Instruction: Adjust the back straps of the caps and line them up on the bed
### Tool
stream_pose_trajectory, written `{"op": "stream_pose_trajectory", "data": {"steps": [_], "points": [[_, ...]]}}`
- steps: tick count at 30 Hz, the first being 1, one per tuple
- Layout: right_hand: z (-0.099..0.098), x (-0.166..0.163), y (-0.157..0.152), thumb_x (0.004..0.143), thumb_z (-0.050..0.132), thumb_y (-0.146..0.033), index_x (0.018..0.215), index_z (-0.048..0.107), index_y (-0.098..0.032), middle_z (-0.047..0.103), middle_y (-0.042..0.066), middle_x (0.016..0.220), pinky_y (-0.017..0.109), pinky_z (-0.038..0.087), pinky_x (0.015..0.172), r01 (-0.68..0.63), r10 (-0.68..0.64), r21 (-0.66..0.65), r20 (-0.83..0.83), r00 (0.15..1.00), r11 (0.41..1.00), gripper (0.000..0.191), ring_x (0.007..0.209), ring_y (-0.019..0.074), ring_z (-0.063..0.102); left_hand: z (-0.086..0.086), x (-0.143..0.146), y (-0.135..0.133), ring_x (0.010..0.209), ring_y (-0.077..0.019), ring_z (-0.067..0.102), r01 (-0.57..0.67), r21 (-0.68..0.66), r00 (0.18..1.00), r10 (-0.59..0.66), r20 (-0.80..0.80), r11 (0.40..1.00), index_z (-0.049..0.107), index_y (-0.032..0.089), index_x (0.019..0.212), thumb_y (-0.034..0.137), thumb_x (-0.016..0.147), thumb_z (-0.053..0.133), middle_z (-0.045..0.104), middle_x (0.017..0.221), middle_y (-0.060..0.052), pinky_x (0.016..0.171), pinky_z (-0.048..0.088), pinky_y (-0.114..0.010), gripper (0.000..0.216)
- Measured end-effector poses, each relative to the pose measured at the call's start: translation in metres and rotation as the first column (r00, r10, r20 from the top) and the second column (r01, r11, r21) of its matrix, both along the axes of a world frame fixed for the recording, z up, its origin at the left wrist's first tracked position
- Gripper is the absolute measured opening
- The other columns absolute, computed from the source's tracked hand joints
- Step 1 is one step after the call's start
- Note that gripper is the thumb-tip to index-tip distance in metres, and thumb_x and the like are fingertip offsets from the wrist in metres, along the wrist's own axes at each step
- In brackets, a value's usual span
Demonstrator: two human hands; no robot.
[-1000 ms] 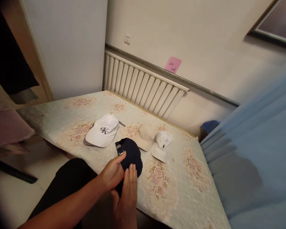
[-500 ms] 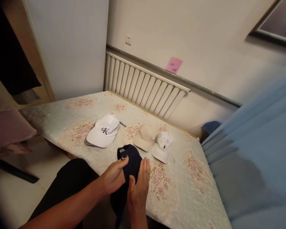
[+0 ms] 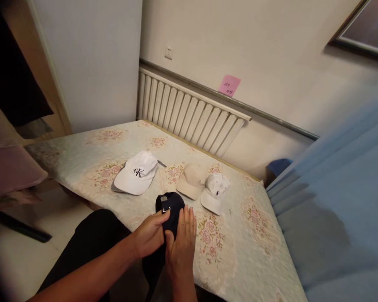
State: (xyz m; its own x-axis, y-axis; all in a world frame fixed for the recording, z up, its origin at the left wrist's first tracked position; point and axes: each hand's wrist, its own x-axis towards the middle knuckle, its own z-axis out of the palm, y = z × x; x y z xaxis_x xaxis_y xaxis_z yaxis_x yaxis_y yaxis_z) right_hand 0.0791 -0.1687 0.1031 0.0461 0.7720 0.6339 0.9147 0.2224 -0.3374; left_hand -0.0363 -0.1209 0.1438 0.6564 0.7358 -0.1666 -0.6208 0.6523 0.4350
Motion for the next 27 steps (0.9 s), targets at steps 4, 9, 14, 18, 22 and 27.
{"op": "stream_pose_trajectory", "data": {"steps": [4, 9, 14, 18, 22, 27], "points": [[0.014, -0.008, -0.003, 0.092, 0.036, -0.043, 0.144, 0.021, -0.015, 0.029, 0.016, 0.148, 0.06, 0.026, 0.105, -0.032, 0.033, 0.009, -0.015, 0.999, 0.999, 0.061, 0.138, 0.0313, 0.021, -0.008, 0.005, 0.0, 0.099, -0.022, 0.062, 0.0, 0.0, 0.999, 0.0, -0.047, 1.0, 0.064, 0.015, 0.099, 0.026, 0.084, 0.06, 0.068, 0.098, -0.008, 0.093, 0.043, -0.033, 0.019], [0.021, -0.016, 0.001, 0.09, 0.039, -0.048, 0.144, 0.018, -0.013, 0.033, 0.017, 0.146, 0.059, 0.023, 0.107, -0.163, 0.166, -0.039, 0.093, 0.982, 0.986, 0.067, 0.137, 0.0306, 0.025, -0.008, 0.005, 0.0, 0.107, -0.0212, 0.059, 0.005, -0.004, 1.0, -0.005, -0.021, 1.0, 0.062, 0.016, 0.103, 0.032, 0.086, 0.058, 0.067, 0.105, -0.008, 0.099, 0.039, -0.034, 0.024], [0.01, 0.0, 0.01, 0.092, 0.039, -0.042, 0.143, 0.024, -0.016, 0.035, 0.014, 0.146, 0.058, 0.027, 0.106, -0.057, 0.059, -0.028, 0.076, 0.995, 0.998, 0.059, 0.137, 0.0291, 0.026, -0.003, -0.001, -0.002, 0.115, -0.0236, 0.055, 0.065, 0.007, 0.997, -0.065, 0.031, 0.998, 0.055, 0.016, 0.119, 0.033, 0.089, 0.052, 0.064, 0.115, -0.01, 0.103, 0.035, -0.038, 0.034], [0.008, 0.002, 0.008, 0.092, 0.038, -0.039, 0.142, 0.027, -0.015, 0.035, 0.014, 0.145, 0.055, 0.032, 0.104, 0.041, -0.041, -0.036, 0.012, 0.999, 0.999, 0.056, 0.137, 0.0278, 0.025, -0.005, 0.001, -0.003, 0.117, -0.0257, 0.053, 0.101, 0.005, 0.995, -0.101, 0.021, 0.995, 0.052, 0.016, 0.124, 0.036, 0.089, 0.052, 0.062, 0.119, -0.012, 0.104, 0.033, -0.041, 0.041], [0.012, -0.013, 0.0, 0.091, 0.042, -0.039, 0.142, 0.026, -0.014, 0.032, 0.015, 0.147, 0.058, 0.026, 0.107, -0.029, 0.032, -0.031, 0.098, 0.995, 0.999, 0.059, 0.138, 0.0292, 0.022, -0.011, 0.003, -0.001, 0.122, -0.023, 0.049, 0.09, 0.001, 0.996, -0.09, 0.026, 0.996, 0.054, 0.015, 0.121, 0.034, 0.089, 0.052, 0.06, 0.123, -0.011, 0.106, 0.031, -0.036, 0.038], [0.006, -0.017, 0.001, 0.09, 0.044, -0.039, 0.143, 0.024, -0.015, 0.033, 0.015, 0.147, 0.059, 0.023, 0.107, -0.064, 0.067, -0.022, 0.159, 0.985, 0.998, 0.062, 0.138, 0.0294, 0.022, -0.012, 0.0, 0.0, 0.125, -0.0212, 0.046, 0.053, -0.013, 0.999, -0.053, -0.008, 0.999, 0.056, 0.016, 0.118, 0.034, 0.088, 0.055, 0.057, 0.127, -0.009, 0.107, 0.031, -0.033, 0.035]]}}
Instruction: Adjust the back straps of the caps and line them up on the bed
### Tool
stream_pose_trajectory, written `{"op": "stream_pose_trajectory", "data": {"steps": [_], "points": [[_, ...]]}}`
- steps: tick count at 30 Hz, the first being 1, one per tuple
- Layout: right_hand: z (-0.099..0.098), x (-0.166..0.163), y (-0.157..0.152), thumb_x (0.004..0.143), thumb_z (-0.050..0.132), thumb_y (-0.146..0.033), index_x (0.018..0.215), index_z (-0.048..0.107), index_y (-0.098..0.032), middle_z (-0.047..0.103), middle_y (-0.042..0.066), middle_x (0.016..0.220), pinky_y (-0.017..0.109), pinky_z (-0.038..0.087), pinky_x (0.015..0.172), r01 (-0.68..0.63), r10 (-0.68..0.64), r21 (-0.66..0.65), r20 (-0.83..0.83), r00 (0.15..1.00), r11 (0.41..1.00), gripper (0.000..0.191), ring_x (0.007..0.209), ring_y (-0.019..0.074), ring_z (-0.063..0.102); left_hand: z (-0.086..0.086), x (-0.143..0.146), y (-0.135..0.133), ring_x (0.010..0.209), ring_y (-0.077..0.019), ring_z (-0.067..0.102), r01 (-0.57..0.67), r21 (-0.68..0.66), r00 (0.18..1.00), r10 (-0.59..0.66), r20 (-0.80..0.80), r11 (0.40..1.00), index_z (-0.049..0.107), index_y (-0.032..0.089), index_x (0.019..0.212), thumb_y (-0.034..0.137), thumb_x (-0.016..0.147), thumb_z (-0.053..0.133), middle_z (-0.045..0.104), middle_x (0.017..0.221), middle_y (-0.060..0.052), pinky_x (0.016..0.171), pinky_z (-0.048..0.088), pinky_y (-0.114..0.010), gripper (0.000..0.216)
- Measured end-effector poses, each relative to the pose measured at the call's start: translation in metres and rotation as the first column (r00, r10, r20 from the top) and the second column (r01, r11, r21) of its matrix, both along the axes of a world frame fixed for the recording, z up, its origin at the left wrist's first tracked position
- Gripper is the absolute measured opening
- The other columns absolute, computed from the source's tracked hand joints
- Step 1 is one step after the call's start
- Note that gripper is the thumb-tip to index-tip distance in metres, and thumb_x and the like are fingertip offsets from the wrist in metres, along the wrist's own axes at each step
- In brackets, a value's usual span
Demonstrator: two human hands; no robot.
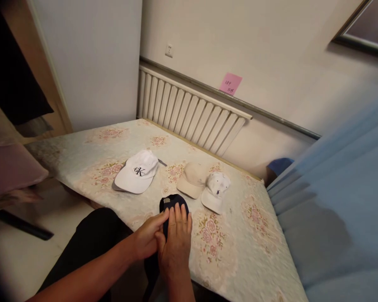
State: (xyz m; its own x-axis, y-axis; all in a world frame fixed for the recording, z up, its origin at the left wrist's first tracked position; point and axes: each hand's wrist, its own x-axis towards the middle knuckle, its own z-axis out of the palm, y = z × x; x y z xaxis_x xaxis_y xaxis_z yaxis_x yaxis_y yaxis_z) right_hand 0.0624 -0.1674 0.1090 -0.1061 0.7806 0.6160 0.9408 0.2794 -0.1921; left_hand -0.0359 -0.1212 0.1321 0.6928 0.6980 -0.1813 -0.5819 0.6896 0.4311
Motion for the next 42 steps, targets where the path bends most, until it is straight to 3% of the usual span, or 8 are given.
{"op": "stream_pose_trajectory", "data": {"steps": [7, 12, 14, 17, 26, 34, 38, 42], "points": [[-0.021, 0.025, 0.003, 0.091, 0.038, -0.039, 0.141, 0.031, -0.017, 0.031, 0.011, 0.148, 0.053, 0.025, 0.109, 0.046, -0.087, -0.128, -0.332, 0.939, 0.991, 0.054, 0.138, 0.0253, 0.024, -0.001, -0.004, 0.002, 0.116, -0.0259, 0.054, 0.082, 0.012, 0.996, -0.082, 0.02, 0.997, 0.055, 0.014, 0.121, 0.04, 0.09, 0.049, 0.063, 0.117, -0.013, 0.102, 0.035, -0.04, 0.041], [-0.023, 0.041, -0.002, 0.09, 0.034, -0.044, 0.132, 0.045, -0.012, 0.046, 0.012, 0.138, 0.041, 0.031, 0.107, 0.054, -0.26, -0.309, -0.678, 0.687, 0.949, 0.054, 0.129, 0.0228, 0.04, -0.003, -0.006, 0.003, 0.107, -0.0262, 0.06, 0.182, 0.004, 0.982, -0.182, 0.057, 0.983, 0.057, 0.011, 0.118, 0.042, 0.091, 0.044, 0.067, 0.107, -0.014, 0.097, 0.039, -0.04, 0.042], [-0.019, 0.046, -0.003, 0.087, 0.039, -0.046, 0.122, 0.056, -0.015, 0.056, 0.011, 0.129, 0.038, 0.036, 0.103, 0.063, -0.318, -0.35, -0.745, 0.587, 0.935, 0.05, 0.121, 0.0231, 0.048, -0.003, -0.007, 0.002, 0.103, -0.0255, 0.062, 0.177, -0.002, 0.983, -0.176, 0.044, 0.984, 0.058, 0.011, 0.116, 0.041, 0.091, 0.045, 0.068, 0.104, -0.014, 0.095, 0.04, -0.039, 0.041], [-0.013, 0.051, -0.005, 0.081, 0.049, -0.045, 0.102, 0.065, -0.018, 0.067, 0.008, 0.109, 0.035, 0.042, 0.093, 0.053, -0.337, -0.364, -0.785, 0.52, 0.93, 0.037, 0.104, 0.0228, 0.058, -0.004, -0.008, 0.002, 0.096, -0.0247, 0.064, 0.156, -0.01, 0.988, -0.156, 0.002, 0.988, 0.06, 0.01, 0.111, 0.041, 0.09, 0.046, 0.069, 0.1, -0.014, 0.092, 0.041, -0.038, 0.04], [0.0, 0.049, -0.004, 0.075, 0.058, -0.042, 0.076, 0.065, -0.018, 0.065, 0.001, 0.075, 0.029, 0.043, 0.071, 0.059, -0.309, -0.33, -0.786, 0.536, 0.942, 0.025, 0.075, 0.019, 0.058, -0.017, -0.008, 0.003, 0.093, -0.0245, 0.065, 0.201, 0.028, 0.979, -0.202, 0.026, 0.979, 0.061, 0.011, 0.109, 0.038, 0.088, 0.051, 0.069, 0.099, -0.014, 0.091, 0.042, -0.039, 0.036], [0.0, 0.042, -0.004, 0.074, 0.059, -0.041, 0.063, 0.058, -0.019, 0.054, -0.003, 0.06, 0.026, 0.038, 0.06, 0.164, -0.351, -0.312, -0.779, 0.52, 0.936, 0.025, 0.061, 0.015, 0.049, -0.01, -0.008, 0.001, 0.099, -0.0267, 0.063, 0.177, 0.013, 0.984, -0.177, 0.017, 0.984, 0.061, 0.013, 0.11, 0.038, 0.087, 0.055, 0.069, 0.103, -0.014, 0.095, 0.039, -0.041, 0.035], [0.001, 0.041, -0.004, 0.076, 0.057, -0.04, 0.065, 0.057, -0.019, 0.054, -0.004, 0.063, 0.026, 0.038, 0.064, 0.181, -0.339, -0.286, -0.788, 0.515, 0.941, 0.023, 0.065, 0.0149, 0.049, -0.015, -0.007, -0.003, 0.096, -0.0242, 0.064, 0.102, 0.112, 0.994, -0.106, 0.025, 0.988, 0.06, 0.016, 0.113, 0.03, 0.082, 0.061, 0.067, 0.104, -0.012, 0.091, 0.042, -0.039, 0.034], [-0.001, 0.042, -0.001, 0.076, 0.057, -0.039, 0.067, 0.058, -0.02, 0.056, -0.004, 0.066, 0.027, 0.038, 0.068, 0.197, -0.357, -0.298, -0.79, 0.499, 0.934, 0.021, 0.069, 0.0154, 0.051, -0.028, -0.007, -0.009, 0.092, -0.0232, 0.063, 0.14, 0.265, 0.987, -0.113, -0.113, 0.954, 0.061, 0.014, 0.112, 0.024, 0.073, 0.07, 0.066, 0.101, -0.011, 0.083, 0.045, -0.035, 0.041]]}}
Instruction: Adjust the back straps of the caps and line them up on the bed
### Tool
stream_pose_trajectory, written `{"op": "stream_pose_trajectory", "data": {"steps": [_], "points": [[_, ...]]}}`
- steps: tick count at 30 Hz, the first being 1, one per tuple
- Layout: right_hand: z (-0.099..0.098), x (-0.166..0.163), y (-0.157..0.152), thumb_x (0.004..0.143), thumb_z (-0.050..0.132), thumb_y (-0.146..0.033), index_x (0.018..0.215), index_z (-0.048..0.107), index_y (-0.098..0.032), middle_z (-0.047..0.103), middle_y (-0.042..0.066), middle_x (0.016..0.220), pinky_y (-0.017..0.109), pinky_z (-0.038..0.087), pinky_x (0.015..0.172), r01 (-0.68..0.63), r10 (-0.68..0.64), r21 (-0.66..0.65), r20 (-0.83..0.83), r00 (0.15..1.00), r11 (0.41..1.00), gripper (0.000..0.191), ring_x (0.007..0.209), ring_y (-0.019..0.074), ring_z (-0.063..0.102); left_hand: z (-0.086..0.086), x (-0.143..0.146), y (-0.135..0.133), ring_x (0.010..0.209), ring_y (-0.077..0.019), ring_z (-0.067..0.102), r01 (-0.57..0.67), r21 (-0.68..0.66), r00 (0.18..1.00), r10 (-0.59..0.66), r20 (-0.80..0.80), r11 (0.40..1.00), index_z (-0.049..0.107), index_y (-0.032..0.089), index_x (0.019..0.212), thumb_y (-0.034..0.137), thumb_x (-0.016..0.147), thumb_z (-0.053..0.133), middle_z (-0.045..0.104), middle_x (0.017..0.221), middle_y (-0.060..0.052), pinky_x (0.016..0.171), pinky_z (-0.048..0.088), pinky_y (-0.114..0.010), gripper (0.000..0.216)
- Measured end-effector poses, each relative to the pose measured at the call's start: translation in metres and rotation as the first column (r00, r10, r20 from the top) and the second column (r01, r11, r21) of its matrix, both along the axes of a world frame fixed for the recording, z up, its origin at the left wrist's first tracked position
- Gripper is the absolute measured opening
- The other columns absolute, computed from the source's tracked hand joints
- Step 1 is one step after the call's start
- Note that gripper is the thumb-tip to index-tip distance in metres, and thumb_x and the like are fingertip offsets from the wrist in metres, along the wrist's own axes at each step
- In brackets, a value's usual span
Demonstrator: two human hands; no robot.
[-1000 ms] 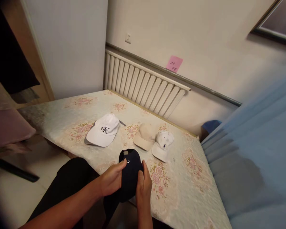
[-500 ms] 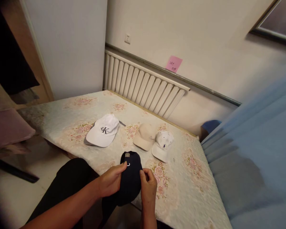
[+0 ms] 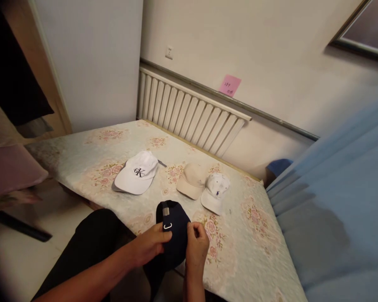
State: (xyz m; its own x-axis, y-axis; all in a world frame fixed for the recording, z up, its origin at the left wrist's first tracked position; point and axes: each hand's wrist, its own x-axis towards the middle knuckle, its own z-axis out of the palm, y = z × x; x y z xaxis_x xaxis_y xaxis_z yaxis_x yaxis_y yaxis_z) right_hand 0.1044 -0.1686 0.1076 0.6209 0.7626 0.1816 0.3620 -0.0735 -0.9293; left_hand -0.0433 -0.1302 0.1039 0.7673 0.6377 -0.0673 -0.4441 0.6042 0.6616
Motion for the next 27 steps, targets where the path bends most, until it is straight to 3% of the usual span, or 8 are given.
{"op": "stream_pose_trajectory", "data": {"steps": [4, 7, 10, 16, 19, 22, 25, 27], "points": [[0.002, -0.004, 0.002, 0.076, 0.056, -0.038, 0.067, 0.059, -0.02, 0.059, -0.003, 0.066, 0.027, 0.039, 0.068, 0.05, -0.05, -0.018, -0.016, 0.999, 0.999, 0.02, 0.069, 0.016, 0.052, -0.017, 0.003, -0.01, 0.082, -0.0199, 0.06, 0.05, 0.174, 0.972, -0.008, -0.234, 0.984, 0.064, 0.013, 0.103, 0.018, 0.066, 0.072, 0.066, 0.086, -0.005, 0.078, 0.043, -0.031, 0.038], [0.008, -0.01, 0.003, 0.077, 0.055, -0.038, 0.068, 0.06, -0.02, 0.06, -0.002, 0.067, 0.027, 0.04, 0.068, 0.086, -0.086, -0.004, -0.018, 0.996, 0.996, 0.022, 0.069, 0.0165, 0.054, -0.03, 0.01, -0.02, 0.071, -0.0176, 0.055, 0.046, 0.312, 0.907, 0.092, -0.411, 0.949, 0.066, 0.014, 0.091, 0.017, 0.066, 0.068, 0.064, 0.075, -0.001, 0.067, 0.041, -0.028, 0.026], [0.011, -0.014, 0.004, 0.078, 0.055, -0.039, 0.067, 0.06, -0.02, 0.061, -0.002, 0.067, 0.027, 0.041, 0.067, 0.106, -0.106, -0.003, -0.013, 0.994, 0.994, 0.023, 0.069, 0.0164, 0.054, -0.039, 0.017, -0.029, 0.075, -0.0198, 0.053, -0.027, 0.411, 0.909, 0.193, -0.369, 0.911, 0.067, 0.015, 0.082, 0.017, 0.067, 0.066, 0.063, 0.074, 0.0, 0.069, 0.04, -0.028, 0.015], [0.008, -0.006, 0.008, 0.078, 0.054, -0.04, 0.074, 0.064, -0.018, 0.066, 0.002, 0.072, 0.03, 0.045, 0.069, 0.106, -0.105, -0.013, 0.04, 0.994, 0.994, 0.025, 0.071, 0.0194, 0.059, -0.029, 0.017, -0.03, 0.082, -0.0223, 0.053, -0.133, 0.295, 0.941, 0.214, -0.261, 0.946, 0.069, 0.016, 0.08, 0.025, 0.077, 0.058, 0.064, 0.071, 0.0, 0.078, 0.039, -0.029, 0.015], [0.007, -0.01, 0.0, 0.083, 0.05, -0.038, 0.094, 0.066, -0.016, 0.069, 0.009, 0.096, 0.037, 0.046, 0.084, 0.114, -0.14, 0.126, 0.228, 0.964, 0.985, 0.03, 0.092, 0.024, 0.062, -0.017, 0.011, -0.023, 0.085, -0.0229, 0.055, -0.144, 0.18, 0.956, 0.184, -0.228, 0.973, 0.069, 0.017, 0.087, 0.03, 0.08, 0.056, 0.065, 0.072, -0.001, 0.081, 0.039, -0.03, 0.02], [0.004, -0.028, -0.012, 0.09, 0.042, -0.029, 0.119, 0.056, -0.016, 0.058, 0.012, 0.124, 0.043, 0.041, 0.098, -0.148, -0.008, 0.266, 0.507, 0.862, 0.952, 0.034, 0.117, 0.0239, 0.052, -0.006, 0.0, -0.014, 0.089, -0.0234, 0.056, -0.13, 0.191, 0.97, 0.165, -0.18, 0.973, 0.069, 0.017, 0.09, 0.032, 0.081, 0.056, 0.067, 0.08, -0.004, 0.083, 0.04, -0.031, 0.022], [0.001, -0.046, -0.019, 0.091, 0.041, -0.029, 0.131, 0.045, -0.019, 0.049, 0.011, 0.136, 0.049, 0.038, 0.102, -0.45, 0.19, 0.161, 0.747, 0.637, 0.878, 0.041, 0.128, 0.0256, 0.042, 0.002, -0.011, -0.007, 0.1, -0.0265, 0.053, -0.143, 0.376, 0.972, 0.201, -0.12, 0.916, 0.071, 0.017, 0.085, 0.025, 0.075, 0.065, 0.068, 0.094, -0.008, 0.087, 0.039, -0.031, 0.015], [-0.001, -0.051, -0.018, 0.091, 0.042, -0.034, 0.135, 0.04, -0.02, 0.046, 0.011, 0.139, 0.055, 0.034, 0.104, -0.512, 0.214, 0.097, 0.83, 0.514, 0.854, 0.046, 0.132, 0.028, 0.037, 0.008, -0.014, -0.005, 0.11, -0.0283, 0.049, -0.123, 0.381, 0.982, 0.167, -0.084, 0.916, 0.072, 0.017, 0.084, 0.021, 0.07, 0.069, 0.068, 0.098, -0.009, 0.093, 0.037, -0.03, 0.014]]}}
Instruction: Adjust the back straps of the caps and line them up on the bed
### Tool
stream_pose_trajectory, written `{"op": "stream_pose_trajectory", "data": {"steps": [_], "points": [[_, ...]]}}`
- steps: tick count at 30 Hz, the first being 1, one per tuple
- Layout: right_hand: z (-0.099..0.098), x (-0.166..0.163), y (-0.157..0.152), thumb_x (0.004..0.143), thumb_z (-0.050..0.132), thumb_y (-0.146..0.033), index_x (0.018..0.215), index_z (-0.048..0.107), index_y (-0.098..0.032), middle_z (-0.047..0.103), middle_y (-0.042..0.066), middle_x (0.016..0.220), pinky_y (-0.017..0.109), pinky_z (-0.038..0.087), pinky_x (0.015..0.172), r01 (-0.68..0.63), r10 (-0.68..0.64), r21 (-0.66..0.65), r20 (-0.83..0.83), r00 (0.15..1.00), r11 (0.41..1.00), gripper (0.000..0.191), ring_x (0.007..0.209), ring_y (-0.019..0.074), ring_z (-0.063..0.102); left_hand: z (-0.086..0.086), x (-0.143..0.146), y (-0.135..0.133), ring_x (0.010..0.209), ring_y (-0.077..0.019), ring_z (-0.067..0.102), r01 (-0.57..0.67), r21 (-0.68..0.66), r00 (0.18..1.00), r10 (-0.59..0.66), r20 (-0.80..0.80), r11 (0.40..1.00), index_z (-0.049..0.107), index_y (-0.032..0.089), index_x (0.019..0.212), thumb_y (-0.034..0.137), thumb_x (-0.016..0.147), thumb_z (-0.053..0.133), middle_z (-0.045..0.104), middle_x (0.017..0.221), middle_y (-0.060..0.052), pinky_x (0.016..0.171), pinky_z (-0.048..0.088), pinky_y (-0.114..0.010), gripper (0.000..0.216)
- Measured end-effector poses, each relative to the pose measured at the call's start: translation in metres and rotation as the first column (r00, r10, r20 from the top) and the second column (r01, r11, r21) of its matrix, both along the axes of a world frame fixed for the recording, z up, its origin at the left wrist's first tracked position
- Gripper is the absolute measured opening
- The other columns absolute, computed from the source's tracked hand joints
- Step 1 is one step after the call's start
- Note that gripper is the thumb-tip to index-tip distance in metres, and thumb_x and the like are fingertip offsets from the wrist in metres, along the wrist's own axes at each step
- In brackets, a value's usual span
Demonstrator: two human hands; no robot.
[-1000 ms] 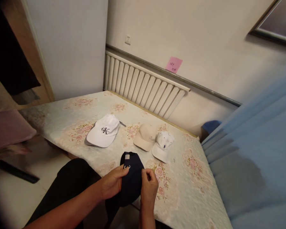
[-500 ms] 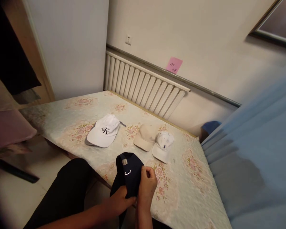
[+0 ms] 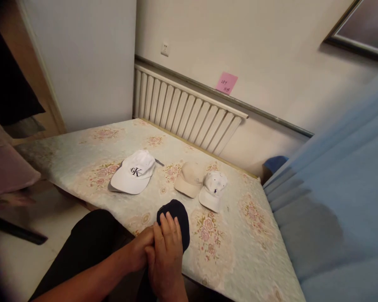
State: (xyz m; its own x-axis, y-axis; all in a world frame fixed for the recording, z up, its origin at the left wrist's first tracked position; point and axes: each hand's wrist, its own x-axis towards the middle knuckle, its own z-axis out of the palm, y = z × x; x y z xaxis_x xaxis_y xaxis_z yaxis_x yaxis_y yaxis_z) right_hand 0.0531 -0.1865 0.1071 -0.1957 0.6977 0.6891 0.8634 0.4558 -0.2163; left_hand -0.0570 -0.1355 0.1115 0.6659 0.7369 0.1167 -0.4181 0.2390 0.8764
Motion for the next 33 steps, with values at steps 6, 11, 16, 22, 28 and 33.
{"op": "stream_pose_trajectory", "data": {"steps": [6, 11, 16, 22, 28, 33], "points": [[-0.007, 0.023, 0.015, 0.09, 0.046, -0.031, 0.14, 0.033, -0.019, 0.043, 0.012, 0.141, 0.058, 0.031, 0.106, 0.127, -0.122, -0.065, 0.071, 0.99, 0.99, 0.053, 0.135, 0.0281, 0.031, 0.012, 0.009, -0.001, 0.089, -0.0245, 0.063, 0.126, -0.451, 0.992, -0.116, 0.051, 0.883, 0.069, 0.013, 0.094, 0.041, 0.084, 0.055, 0.07, 0.084, -0.01, 0.082, 0.044, -0.033, 0.033], [-0.03, 0.047, 0.019, 0.093, 0.036, -0.031, 0.139, 0.036, -0.018, 0.046, 0.013, 0.138, 0.05, 0.039, 0.101, 0.29, -0.333, -0.219, -0.194, 0.923, 0.932, 0.047, 0.128, 0.0249, 0.042, 0.007, 0.006, 0.006, 0.062, -0.0192, 0.064, 0.195, -0.67, 0.976, -0.212, 0.057, 0.716, 0.068, 0.011, 0.087, 0.048, 0.084, 0.053, 0.069, 0.07, -0.008, 0.064, 0.047, -0.029, 0.04], [-0.024, 0.029, 0.01, 0.092, 0.04, -0.029, 0.14, 0.032, -0.015, 0.036, 0.016, 0.145, 0.055, 0.034, 0.104, 0.337, -0.353, -0.119, -0.158, 0.922, 0.934, 0.051, 0.135, 0.0277, 0.029, 0.003, 0.007, 0.009, 0.071, -0.0223, 0.066, 0.25, -0.677, 0.96, -0.268, 0.081, 0.692, 0.069, 0.009, 0.087, 0.053, 0.084, 0.049, 0.069, 0.071, -0.009, 0.072, 0.047, -0.031, 0.048], [-0.014, 0.005, 0.011, 0.09, 0.046, -0.024, 0.141, 0.03, -0.017, 0.037, 0.013, 0.145, 0.057, 0.028, 0.107, 0.193, -0.187, -0.082, 0.072, 0.98, 0.978, 0.054, 0.138, 0.0265, 0.024, 0.009, 0.01, 0.006, 0.095, -0.0232, 0.063, 0.148, -0.563, 0.989, -0.105, 0.108, 0.813, 0.064, 0.013, 0.11, 0.042, 0.084, 0.054, 0.072, 0.088, -0.008, 0.091, 0.04, -0.032, 0.041], [-0.034, 0.036, 0.019, 0.092, 0.039, -0.032, 0.137, 0.039, -0.017, 0.038, 0.011, 0.144, 0.052, 0.03, 0.107, 0.262, -0.328, -0.264, -0.25, 0.911, 0.928, 0.048, 0.134, 0.0245, 0.032, 0.006, 0.005, 0.009, 0.07, -0.0225, 0.066, 0.293, -0.696, 0.949, -0.291, 0.125, 0.656, 0.066, 0.007, 0.099, 0.057, 0.085, 0.044, 0.07, 0.074, -0.011, 0.074, 0.048, -0.032, 0.056], [-0.037, 0.05, 0.013, 0.089, 0.037, -0.041, 0.126, 0.052, -0.013, 0.054, 0.012, 0.131, 0.042, 0.036, 0.104, 0.198, -0.478, -0.493, -0.544, 0.689, 0.847, 0.048, 0.123, 0.0237, 0.048, 0.005, 0.007, 0.014, 0.065, -0.0219, 0.065, 0.29, -0.727, 0.95, -0.279, 0.139, 0.623, 0.064, 0.006, 0.102, 0.057, 0.087, 0.041, 0.07, 0.074, -0.011, 0.066, 0.048, -0.03, 0.057]]}}
